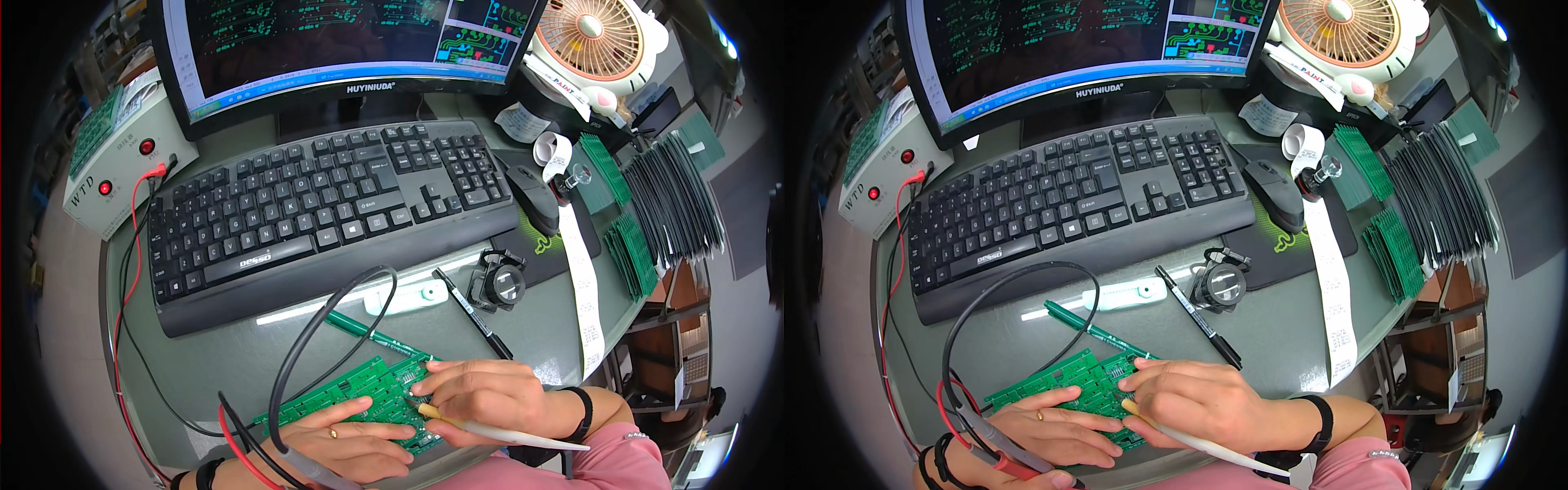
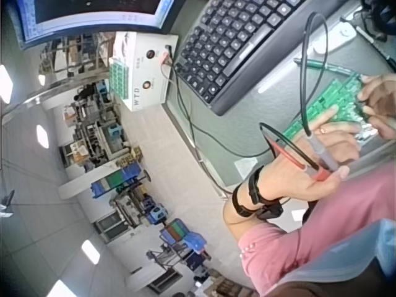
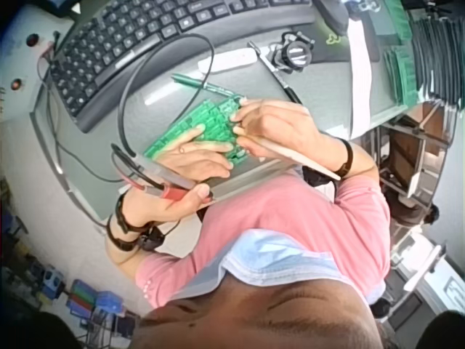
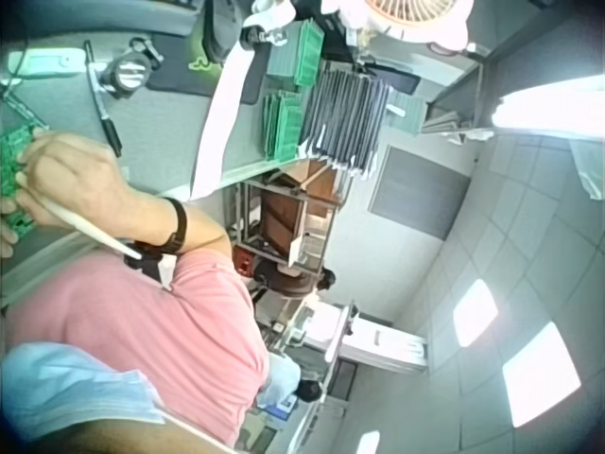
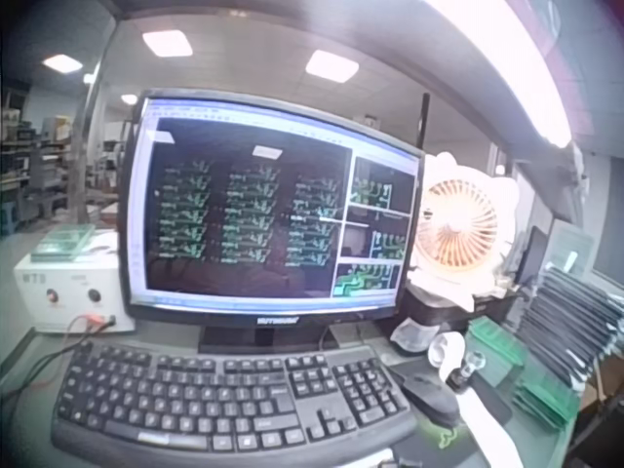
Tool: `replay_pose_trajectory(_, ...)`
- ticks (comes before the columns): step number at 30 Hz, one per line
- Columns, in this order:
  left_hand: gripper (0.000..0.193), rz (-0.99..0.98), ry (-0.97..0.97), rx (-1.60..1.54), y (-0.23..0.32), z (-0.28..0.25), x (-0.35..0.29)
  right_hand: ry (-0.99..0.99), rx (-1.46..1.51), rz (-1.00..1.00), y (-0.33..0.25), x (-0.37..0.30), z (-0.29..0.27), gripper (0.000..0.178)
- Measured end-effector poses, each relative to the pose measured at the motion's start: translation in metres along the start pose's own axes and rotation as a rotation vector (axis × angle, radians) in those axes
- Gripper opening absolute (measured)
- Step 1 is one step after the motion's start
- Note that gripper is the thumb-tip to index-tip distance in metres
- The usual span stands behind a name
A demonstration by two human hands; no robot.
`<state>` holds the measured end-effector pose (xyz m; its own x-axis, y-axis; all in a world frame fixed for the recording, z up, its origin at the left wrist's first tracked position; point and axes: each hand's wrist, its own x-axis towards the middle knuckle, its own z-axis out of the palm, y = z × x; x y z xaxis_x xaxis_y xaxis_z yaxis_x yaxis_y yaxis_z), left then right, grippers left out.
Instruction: Testing and marking multiple circuit boards at a quality control station using probes and a marker.
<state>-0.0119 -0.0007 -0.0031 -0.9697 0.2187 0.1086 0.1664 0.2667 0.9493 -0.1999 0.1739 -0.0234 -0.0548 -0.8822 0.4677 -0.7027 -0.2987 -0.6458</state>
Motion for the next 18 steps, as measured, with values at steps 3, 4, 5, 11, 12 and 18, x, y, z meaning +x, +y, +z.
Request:
replay_pose_trajectory(3,0.03,-0.004,0.002,0.006,-0.0002,0.0007,0.0001,-0.002,0.001,0.002,0.0001,0.0,-0.0002,0.022)
replay_pose_trajectory(4,0.03,-0.003,0.006,0.005,-0.0004,0.0009,0.0001,-0.003,0.002,0.003,0.0001,0.0001,-0.0001,0.022)
replay_pose_trajectory(5,0.03,-0.003,0.009,0.003,-0.0005,0.001,0.0001,-0.001,0.003,0.005,0.0001,0.0001,0.0,0.022)
replay_pose_trajectory(11,0.029,0.007,0.014,0.008,-0.0011,0.0007,0.0006,0.007,0.004,0.007,0.0002,-0.0001,0.0011,0.023)
replay_pose_trajectory(12,0.029,0.007,0.015,0.008,-0.0012,0.001,0.0004,0.009,0.002,0.005,0.0002,-0.0003,0.0012,0.023)
replay_pose_trajectory(18,0.029,0.008,0.028,0.024,0.0002,0.0014,-0.0001,-0.002,0.001,0.011,-0.0011,0.0008,0.0004,0.022)
